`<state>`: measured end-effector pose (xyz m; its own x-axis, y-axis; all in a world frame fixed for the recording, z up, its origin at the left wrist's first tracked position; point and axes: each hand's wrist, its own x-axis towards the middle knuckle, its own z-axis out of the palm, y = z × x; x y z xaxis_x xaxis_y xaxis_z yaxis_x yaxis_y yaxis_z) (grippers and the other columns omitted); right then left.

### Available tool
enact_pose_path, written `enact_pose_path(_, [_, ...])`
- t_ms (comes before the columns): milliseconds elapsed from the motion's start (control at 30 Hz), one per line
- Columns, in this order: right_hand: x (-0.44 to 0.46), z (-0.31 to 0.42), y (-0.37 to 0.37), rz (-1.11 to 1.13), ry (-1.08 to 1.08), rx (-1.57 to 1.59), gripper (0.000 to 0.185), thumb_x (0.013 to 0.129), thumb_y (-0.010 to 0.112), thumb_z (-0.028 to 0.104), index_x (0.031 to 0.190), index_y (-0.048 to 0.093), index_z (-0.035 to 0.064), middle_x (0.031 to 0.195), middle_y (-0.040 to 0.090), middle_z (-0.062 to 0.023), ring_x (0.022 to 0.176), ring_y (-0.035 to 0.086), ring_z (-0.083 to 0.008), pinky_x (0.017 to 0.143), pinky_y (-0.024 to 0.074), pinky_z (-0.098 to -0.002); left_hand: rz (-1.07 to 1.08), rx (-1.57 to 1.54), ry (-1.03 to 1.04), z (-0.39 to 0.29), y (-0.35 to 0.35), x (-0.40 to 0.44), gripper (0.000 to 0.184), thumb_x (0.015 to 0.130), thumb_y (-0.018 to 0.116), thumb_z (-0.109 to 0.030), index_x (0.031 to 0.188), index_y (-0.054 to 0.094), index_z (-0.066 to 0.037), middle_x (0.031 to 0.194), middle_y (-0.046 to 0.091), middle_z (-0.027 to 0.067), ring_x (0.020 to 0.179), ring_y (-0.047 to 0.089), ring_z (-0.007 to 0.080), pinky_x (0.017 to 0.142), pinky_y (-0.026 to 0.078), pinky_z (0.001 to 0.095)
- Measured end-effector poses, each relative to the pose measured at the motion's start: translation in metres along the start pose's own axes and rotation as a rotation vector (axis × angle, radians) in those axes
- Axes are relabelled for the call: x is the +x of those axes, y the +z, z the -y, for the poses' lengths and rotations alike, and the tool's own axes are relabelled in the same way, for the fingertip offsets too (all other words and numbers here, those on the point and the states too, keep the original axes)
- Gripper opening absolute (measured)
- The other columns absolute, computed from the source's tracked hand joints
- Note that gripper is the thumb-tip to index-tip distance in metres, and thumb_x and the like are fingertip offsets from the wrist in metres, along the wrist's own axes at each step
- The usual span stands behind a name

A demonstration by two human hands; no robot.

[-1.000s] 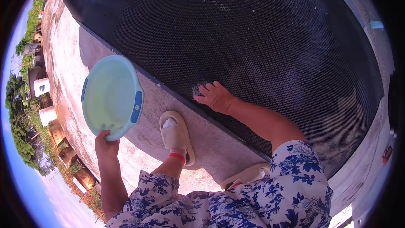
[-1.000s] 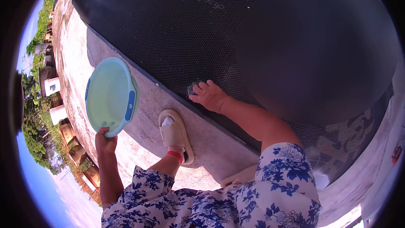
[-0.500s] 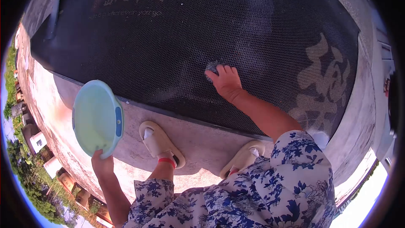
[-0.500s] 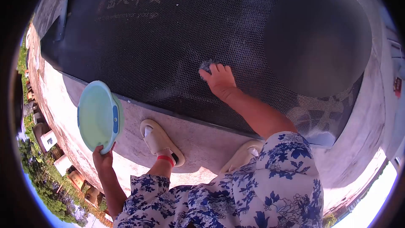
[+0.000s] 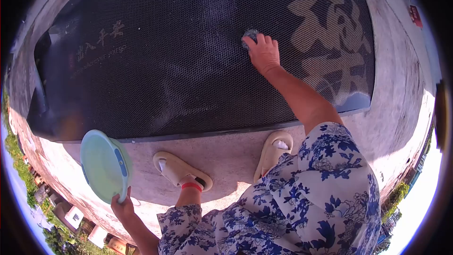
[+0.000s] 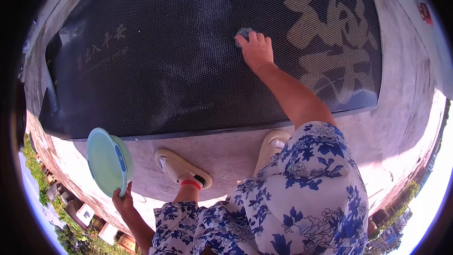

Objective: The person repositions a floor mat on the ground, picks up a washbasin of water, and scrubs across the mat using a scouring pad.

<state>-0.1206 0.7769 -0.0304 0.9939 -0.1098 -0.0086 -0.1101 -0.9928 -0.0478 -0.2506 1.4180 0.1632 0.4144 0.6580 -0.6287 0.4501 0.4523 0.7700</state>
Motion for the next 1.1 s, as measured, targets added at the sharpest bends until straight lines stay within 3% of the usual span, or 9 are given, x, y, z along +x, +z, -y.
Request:
enact_pose_path(200, [-0.124, 0.103, 0.023, 0.236, -0.805, 0.355, 0.03, 0.089, 0.05, 0.02, 0.116, 0.061, 0.0267, 0.1, 0.053, -0.0063, 0.093, 0.053, -0.022, 0.08, 0.0428, -0.0354, 0.078, 0.051, 0.069, -0.03, 0.017, -0.018, 0.055, 0.078, 0.045, 0.004, 0.13, 0.031, 0.016, 0.134, 0.037, 0.0262, 0.12, 0.044, 0.0444, 0.103, 0.04, 0.0643])
enact_pose_path(267, [-0.088, 0.068, 0.025, 0.054, -0.721, 0.322, 0.031, 0.09, 0.048, 0.018, 0.117, 0.06, 0.0265, 0.1, 0.053, -0.0058, 0.091, 0.052, -0.0204, 0.079, 0.0429, -0.0339, 0.092, 0.146, 0.207, -0.04, 0.025, -0.034, 0.054, 0.079, 0.042, 0.004, 0.131, 0.03, 0.016, 0.135, 0.036, 0.0263, 0.121, 0.042, 0.0464, 0.104, 0.038, 0.0654])
enact_pose_path(467, [0.049, -0.05, -0.023, 0.138, 0.449, 0.036, 0.04, 0.091, 0.058, 0.018, 0.13, 0.05, 0.0218, 0.107, 0.053, -0.011, 0.099, 0.055, -0.027, 0.083, 0.0491, -0.04, 0.009, 0.034, 0.148, -0.083, 0.038, -0.078, 0.055, 0.082, 0.039, 0.003, 0.136, 0.028, 0.011, 0.138, 0.035, 0.0246, 0.125, 0.039, 0.0454, 0.103, 0.038, 0.0676])
enact_pose_path(533, [0.036, -0.026, -0.024, 0.176, 0.247, 0.05, 0.04, 0.092, 0.059, 0.02, 0.13, 0.049, 0.0168, 0.11, 0.052, -0.013, 0.103, 0.055, -0.0287, 0.086, 0.049, -0.0418, 0.113, 0.333, 0.287, -0.096, 0.013, -0.081, 0.047, 0.081, 0.06, 0.003, 0.124, 0.045, 0.013, 0.132, 0.045, 0.0214, 0.115, 0.049, 0.0301, 0.1, 0.047, 0.0522])
enact_pose_path(733, [-0.108, 0.075, 0.008, 0.266, -0.667, 0.168, 0.044, 0.079, 0.068, 0.022, 0.12, 0.056, 0.0209, 0.1, 0.052, -0.0087, 0.095, 0.053, -0.0266, 0.08, 0.0449, -0.0404, 0.08, -0.351, 0.202, -0.088, 0.087, -0.196, 0.052, 0.084, 0.048, 0.003, 0.132, 0.031, 0.006, 0.133, 0.043, 0.0242, 0.119, 0.048, 0.0485, 0.105, 0.037, 0.0654])
enact_pose_path(767, [-0.103, 0.071, 0.016, 0.192, -0.711, 0.188, 0.046, 0.075, 0.072, 0.022, 0.118, 0.057, 0.0224, 0.098, 0.052, -0.0086, 0.092, 0.053, -0.0271, 0.08, 0.0449, -0.0413, 0.106, -0.357, 0.212, -0.082, 0.088, -0.205, 0.056, 0.082, 0.048, 0.005, 0.135, 0.029, 0.005, 0.134, 0.041, 0.0266, 0.121, 0.043, 0.0544, 0.092, 0.053, 0.0598])
enact_pose_path(967, [0.053, -0.001, -0.007, 0.071, 0.164, -0.034, 0.046, 0.088, 0.064, 0.02, 0.13, 0.045, 0.0209, 0.113, 0.05, -0.0133, 0.099, 0.056, -0.0296, 0.08, 0.0516, -0.0407, 0.132, -0.382, 0.034, -0.05, 0.082, -0.192, 0.063, 0.079, 0.05, 0.005, 0.137, 0.026, 0.004, 0.133, 0.038, 0.0319, 0.115, 0.039, 0.0649, 0.05, 0.064, 0.0305])
enact_pose_path(1033, [0.083, -0.005, -0.009, -0.012, 0.53, 0.148, 0.043, 0.091, 0.06, 0.021, 0.132, 0.044, 0.022, 0.111, 0.051, -0.0144, 0.097, 0.057, -0.0303, 0.08, 0.0519, -0.0409, 0.171, -0.428, -0.012, -0.055, 0.09, -0.203, 0.057, 0.078, 0.045, 0.01, 0.133, 0.034, 0.003, 0.135, 0.043, 0.0195, 0.124, 0.046, 0.0393, 0.104, 0.037, 0.0647])
enact_pose_path(1100, [0.081, 0.029, 0.0, -0.024, 0.422, 0.157, 0.042, 0.091, 0.059, 0.021, 0.131, 0.046, 0.021, 0.112, 0.051, -0.0137, 0.098, 0.056, -0.0309, 0.08, 0.0519, -0.0416, 0.198, -0.473, -0.065, -0.058, 0.074, -0.188, 0.053, 0.078, 0.046, 0.011, 0.13, 0.04, 0.002, 0.13, 0.049, 0.017, 0.12, 0.051, 0.0338, 0.105, 0.041, 0.0545])
